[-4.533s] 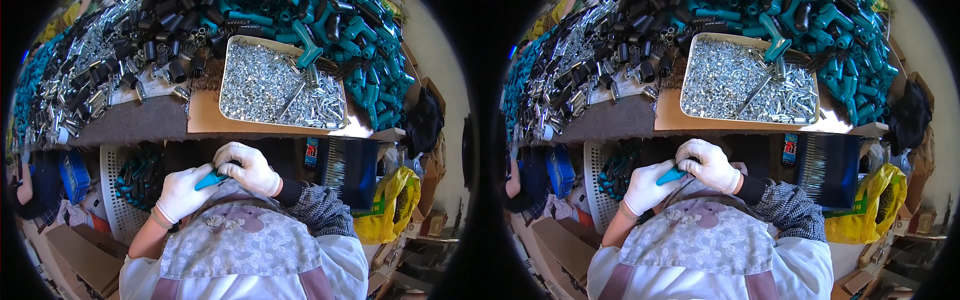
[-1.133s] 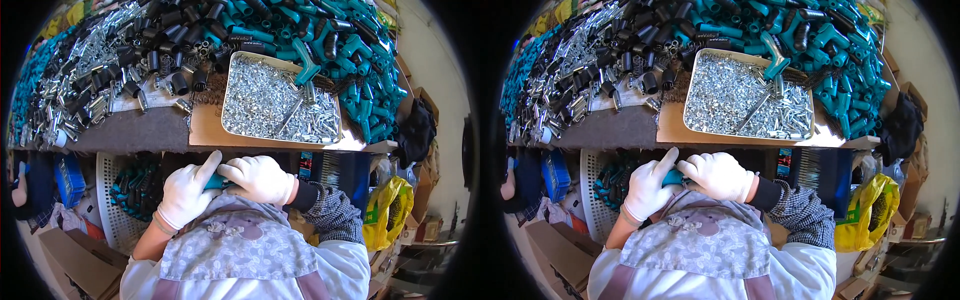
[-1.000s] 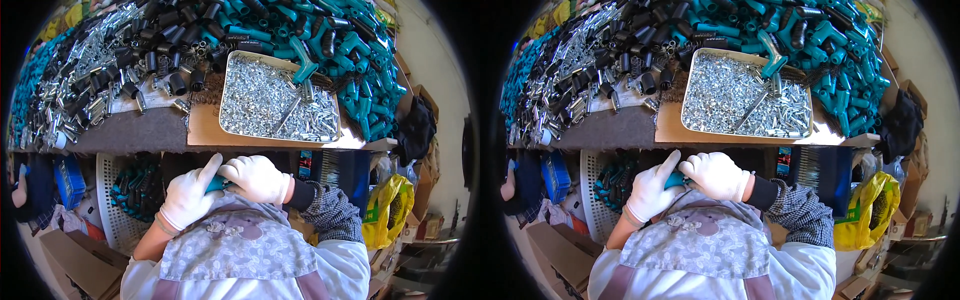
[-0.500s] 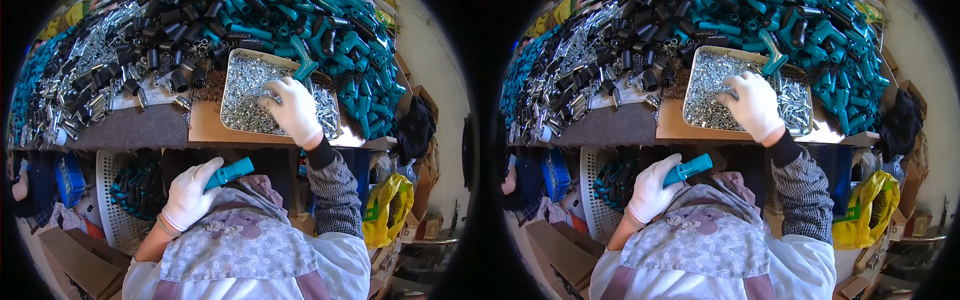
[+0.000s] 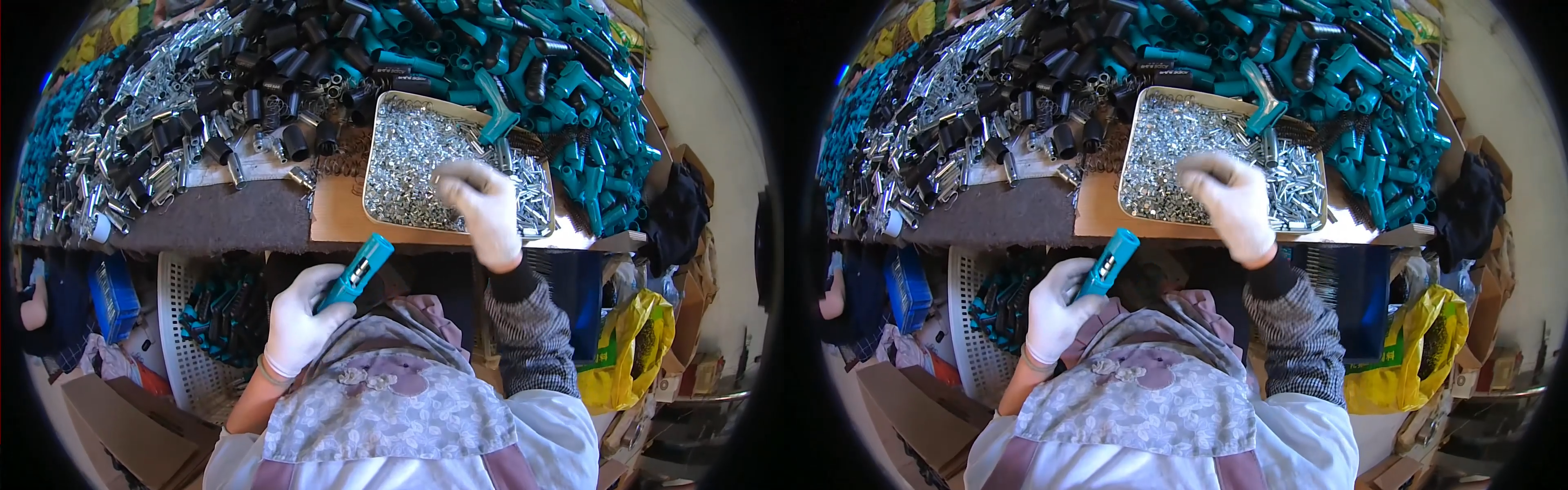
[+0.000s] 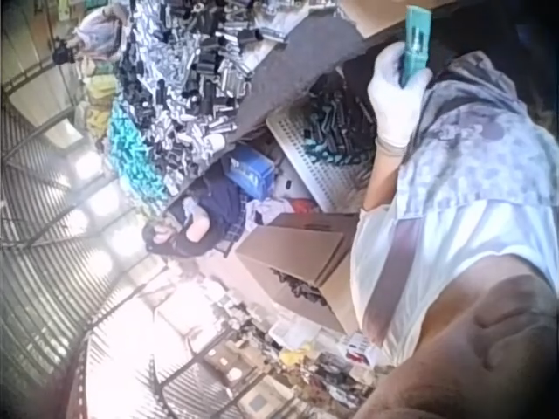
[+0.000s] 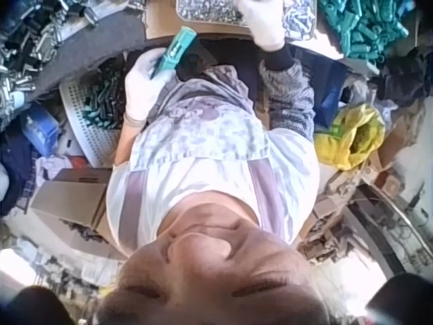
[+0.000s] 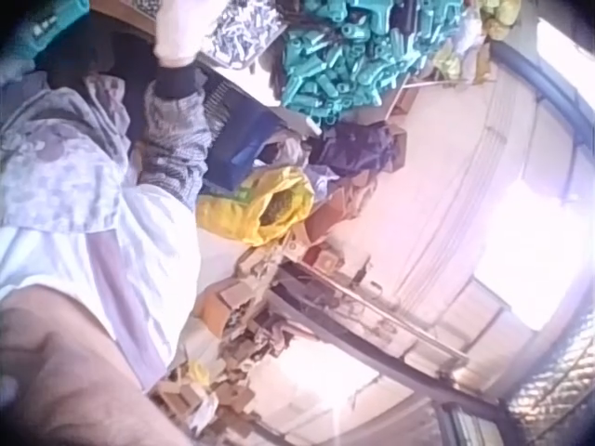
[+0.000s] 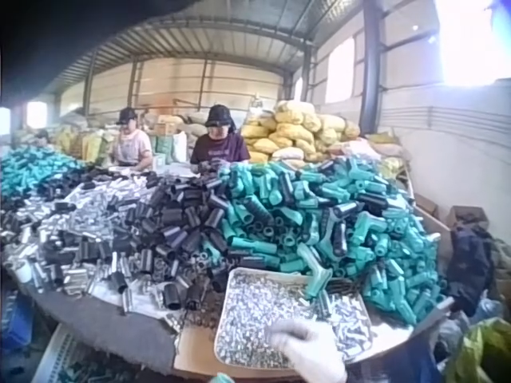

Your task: Assembling small hardware components using metal pins, springs, and plastic handles.

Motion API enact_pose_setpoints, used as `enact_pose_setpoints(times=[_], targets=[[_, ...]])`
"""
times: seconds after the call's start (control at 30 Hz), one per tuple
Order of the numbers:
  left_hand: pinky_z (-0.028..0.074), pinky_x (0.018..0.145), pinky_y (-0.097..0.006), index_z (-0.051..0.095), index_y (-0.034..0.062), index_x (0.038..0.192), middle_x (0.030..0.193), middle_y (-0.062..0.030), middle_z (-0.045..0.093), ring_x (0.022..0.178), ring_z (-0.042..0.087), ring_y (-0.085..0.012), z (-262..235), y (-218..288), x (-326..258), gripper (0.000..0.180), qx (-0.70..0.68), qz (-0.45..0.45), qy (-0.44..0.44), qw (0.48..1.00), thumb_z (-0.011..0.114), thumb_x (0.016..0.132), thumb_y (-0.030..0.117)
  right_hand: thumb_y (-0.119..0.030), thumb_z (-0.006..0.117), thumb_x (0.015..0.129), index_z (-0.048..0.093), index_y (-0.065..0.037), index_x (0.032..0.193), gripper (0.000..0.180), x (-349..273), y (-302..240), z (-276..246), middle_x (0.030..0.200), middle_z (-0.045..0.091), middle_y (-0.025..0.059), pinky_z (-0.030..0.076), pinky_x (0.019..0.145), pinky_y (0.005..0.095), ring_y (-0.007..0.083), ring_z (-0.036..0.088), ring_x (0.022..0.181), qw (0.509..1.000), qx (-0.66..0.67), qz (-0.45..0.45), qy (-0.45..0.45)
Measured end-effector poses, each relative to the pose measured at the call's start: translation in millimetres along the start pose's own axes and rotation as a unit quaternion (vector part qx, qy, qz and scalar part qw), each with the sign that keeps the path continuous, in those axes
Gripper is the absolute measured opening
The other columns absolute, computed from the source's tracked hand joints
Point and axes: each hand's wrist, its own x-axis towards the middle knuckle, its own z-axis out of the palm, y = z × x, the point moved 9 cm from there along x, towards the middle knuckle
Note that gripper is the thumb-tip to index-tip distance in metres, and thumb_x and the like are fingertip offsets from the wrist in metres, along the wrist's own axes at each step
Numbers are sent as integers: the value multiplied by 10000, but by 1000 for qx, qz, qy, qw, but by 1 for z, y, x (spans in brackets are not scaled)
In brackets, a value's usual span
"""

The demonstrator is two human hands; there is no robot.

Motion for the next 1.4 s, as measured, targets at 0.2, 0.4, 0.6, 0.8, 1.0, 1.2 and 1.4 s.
enact_pose_setpoints(times=[0.2, 0.4, 0.6, 0.8, 1.0, 1.2, 1.4], targets=[[561, 711, -282, 508, -85, 1316, 1042, -112, 654, 848, 655, -149, 9, -5, 9, 455, -256, -93, -16, 962, 635, 881, -49, 24, 724, 815, 729, 26, 915, 101, -64, 6, 81, 937, 715, 77, 531, 810, 282, 136, 669, 877, 990, 77, 7, -118], [509, 912, -293, 521, -65, 1336, 1123, -96, 636, 1012, 616, -142, -7, -23, -1, 496, -101, -50, 48, 992, 663, 862, -28, -6, 794, 755, 700, -19, 838, 126, -68, 17, 109, 853, 693, 56, 533, 744, 300, 161, 669, 797, 995, -2, -6, -104], [537, 770, -284, 525, -73, 1343, 1044, -105, 659, 870, 653, -144, -7, -20, -5, 455, -246, -92, -16, 965, 582, 892, -41, -74, 789, 849, 640, -2, 1041, 253, -73, 65, 143, 908, 656, -2, 527, 778, 284, 106, 619, 848, 898, 324, 225, -196], [538, 790, -302, 520, -79, 1347, 1012, -96, 663, 862, 650, -158, -24, -23, -7, 477, -180, -55, 5, 982, 603, 884, 1, -202, 811, 814, 630, -11, 1114, 399, -55, 22, 165, 992, 644, 32, 506, 835, 306, 118, 600, 912, 935, 164, 147, -278], [559, 655, -296, 460, -39, 1407, 1072, -126, 645, 829, 661, -175, -44, -40, -14, 675, -503, -60, 9, 862, 737, 916, 333, -285, 729, 826, 706, -53, 972, 275, 8, -58, 192, 916, 699, 193, 534, 812, 467, 394, 677, 884, 865, -258, -257, -346], [561, 632, -298, 461, -7, 1388, 1105, -139, 635, 826, 654, -191, -69, -47, -29, 672, -518, -63, 60, 851, 746, 910, 370, -215, 651, 849, 753, -114, 949, 176, 161, -75, 247, 941, 681, 133, 529, 819, 461, 351, 659, 926, 797, -461, -373, -116], [523, 616, -297, 445, 0, 1407, 1117, -143, 620, 820, 618, -195, -80, -53, -35, 683, -561, -54, 80, 822, 748, 910, 359, -353, 763, 782, 755, -126, 994, 311, 204, -45, 301, 1126, 653, 112, 462, 939, 451, 326, 543, 1175, 719, -605, -340, -42]])
